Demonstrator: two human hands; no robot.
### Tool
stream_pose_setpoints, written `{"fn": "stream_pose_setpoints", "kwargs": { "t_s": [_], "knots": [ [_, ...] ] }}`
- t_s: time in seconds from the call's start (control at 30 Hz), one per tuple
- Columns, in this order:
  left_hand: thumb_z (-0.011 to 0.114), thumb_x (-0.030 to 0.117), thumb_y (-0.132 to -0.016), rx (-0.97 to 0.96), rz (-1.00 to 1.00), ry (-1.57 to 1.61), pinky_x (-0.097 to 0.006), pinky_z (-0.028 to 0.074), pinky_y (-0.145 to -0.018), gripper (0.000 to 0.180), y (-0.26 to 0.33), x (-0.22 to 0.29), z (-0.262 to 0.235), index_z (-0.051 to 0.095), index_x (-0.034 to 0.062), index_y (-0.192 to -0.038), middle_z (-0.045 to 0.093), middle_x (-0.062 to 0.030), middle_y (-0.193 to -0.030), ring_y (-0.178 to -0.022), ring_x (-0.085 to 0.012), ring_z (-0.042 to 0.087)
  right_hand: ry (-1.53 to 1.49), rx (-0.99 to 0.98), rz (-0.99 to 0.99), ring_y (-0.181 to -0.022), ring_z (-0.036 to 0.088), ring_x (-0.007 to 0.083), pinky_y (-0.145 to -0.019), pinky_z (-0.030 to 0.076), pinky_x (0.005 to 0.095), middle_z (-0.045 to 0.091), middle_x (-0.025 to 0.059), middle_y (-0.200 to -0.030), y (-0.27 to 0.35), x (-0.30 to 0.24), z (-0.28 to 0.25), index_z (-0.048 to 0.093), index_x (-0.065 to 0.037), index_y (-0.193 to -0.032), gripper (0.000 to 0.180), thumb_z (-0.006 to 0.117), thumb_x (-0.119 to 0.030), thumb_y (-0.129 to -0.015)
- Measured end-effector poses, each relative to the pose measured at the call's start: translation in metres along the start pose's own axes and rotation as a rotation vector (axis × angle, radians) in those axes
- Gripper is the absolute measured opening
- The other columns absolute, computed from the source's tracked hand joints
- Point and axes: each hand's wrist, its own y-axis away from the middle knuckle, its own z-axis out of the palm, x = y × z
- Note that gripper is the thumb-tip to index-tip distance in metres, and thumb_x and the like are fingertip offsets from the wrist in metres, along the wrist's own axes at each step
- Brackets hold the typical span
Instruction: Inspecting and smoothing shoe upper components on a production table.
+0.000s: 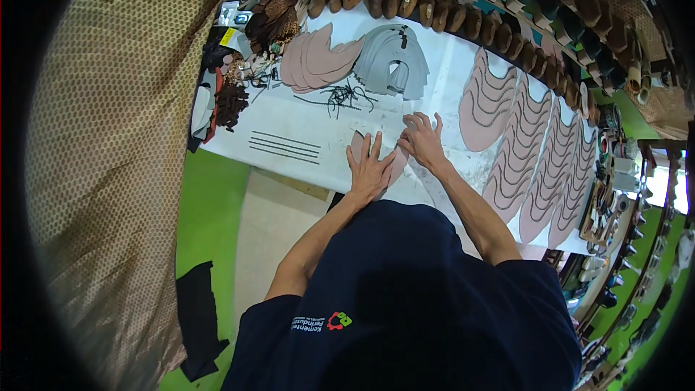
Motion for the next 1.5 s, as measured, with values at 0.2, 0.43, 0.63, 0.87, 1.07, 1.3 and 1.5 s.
{"fn": "stream_pose_setpoints", "kwargs": {
  "t_s": [0.2,0.43,0.63,0.87,1.07,1.3,1.5],
  "knots": [
    [0.067,0.031,-0.099,0.018,-0.008,0.031,-0.081,0.012,-0.114,0.037,-0.001,0.001,0.002,0.068,0.0330,-0.136,0.024,-0.0145,-0.176,-0.160,-0.0415,0.018,-0.020,0.009,0.017,-0.143,0.046,0.0287,-0.122,0.014,0.0696,0.064,0.0044,-0.136,0.002,-0.002,0.002,0.081,-0.012,-0.089,0.016,0.080,-0.028,-0.088],
    [0.065,0.033,-0.101,0.037,0.007,0.020,-0.081,0.011,-0.114,0.039,-0.007,0.002,-0.003,0.066,0.0370,-0.140,0.022,-0.0135,-0.176,-0.160,-0.0420,0.017,-0.011,0.017,0.028,-0.142,0.048,0.0295,-0.121,0.013,0.0702,0.064,0.0050,-0.136,0.003,-0.001,0.002,0.081,-0.012,-0.090,0.017,0.079,-0.029,-0.089],
    [0.062,0.038,-0.102,-0.021,-0.014,-0.060,-0.083,0.009,-0.113,0.043,-0.010,-0.002,-0.001,0.063,0.0403,-0.145,0.020,-0.0115,-0.177,-0.161,-0.0420,0.017,0.018,-0.005,0.035,-0.144,0.044,0.0282,-0.120,0.016,0.0705,0.062,0.0038,-0.139,0.003,0.000,0.004,0.081,-0.013,-0.090,0.022,0.077,-0.035,-0.092],
    [0.066,0.036,-0.099,0.024,-0.031,0.054,-0.081,0.010,-0.115,0.032,-0.015,0.001,-0.004,0.074,0.0329,-0.130,0.024,-0.0132,-0.176,-0.161,-0.0415,0.018,-0.029,0.029,0.036,-0.142,0.047,0.0316,-0.120,0.015,0.0715,0.063,0.0069,-0.136,0.004,-0.001,0.003,0.080,-0.011,-0.089,0.018,0.077,-0.029,-0.090],
    [0.069,0.031,-0.098,0.039,0.084,0.040,-0.078,0.011,-0.115,0.027,-0.005,-0.001,-0.007,0.075,0.0305,-0.125,0.027,-0.0141,-0.175,-0.160,-0.0408,0.021,-0.059,-0.015,0.022,-0.142,0.048,0.0302,-0.120,0.016,0.0712,0.063,0.0059,-0.137,0.005,0.005,-0.002,0.081,-0.014,-0.092,0.015,0.078,-0.028,-0.089],
    [0.068,0.030,-0.099,0.062,-0.001,0.036,-0.079,0.010,-0.116,0.037,-0.010,-0.001,-0.002,0.070,0.0342,-0.136,0.024,-0.0140,-0.176,-0.161,-0.0408,0.018,-0.058,-0.042,0.015,-0.143,0.047,0.0302,-0.121,0.015,0.0705,0.063,0.0060,-0.138,0.008,0.004,-0.005,0.082,-0.015,-0.096,0.014,0.078,-0.028,-0.091],
    [0.068,0.030,-0.098,0.026,-0.004,0.075,-0.084,0.009,-0.113,0.045,-0.022,-0.010,-0.006,0.067,0.0368,-0.143,0.019,-0.0142,-0.178,-0.162,-0.0424,0.013,-0.087,0.000,0.015,-0.144,0.046,0.0297,-0.122,0.015,0.0674,0.061,0.0049,-0.140,0.018,-0.001,-0.007,0.084,-0.019,-0.100,0.014,0.077,-0.029,-0.092]
  ]
}}
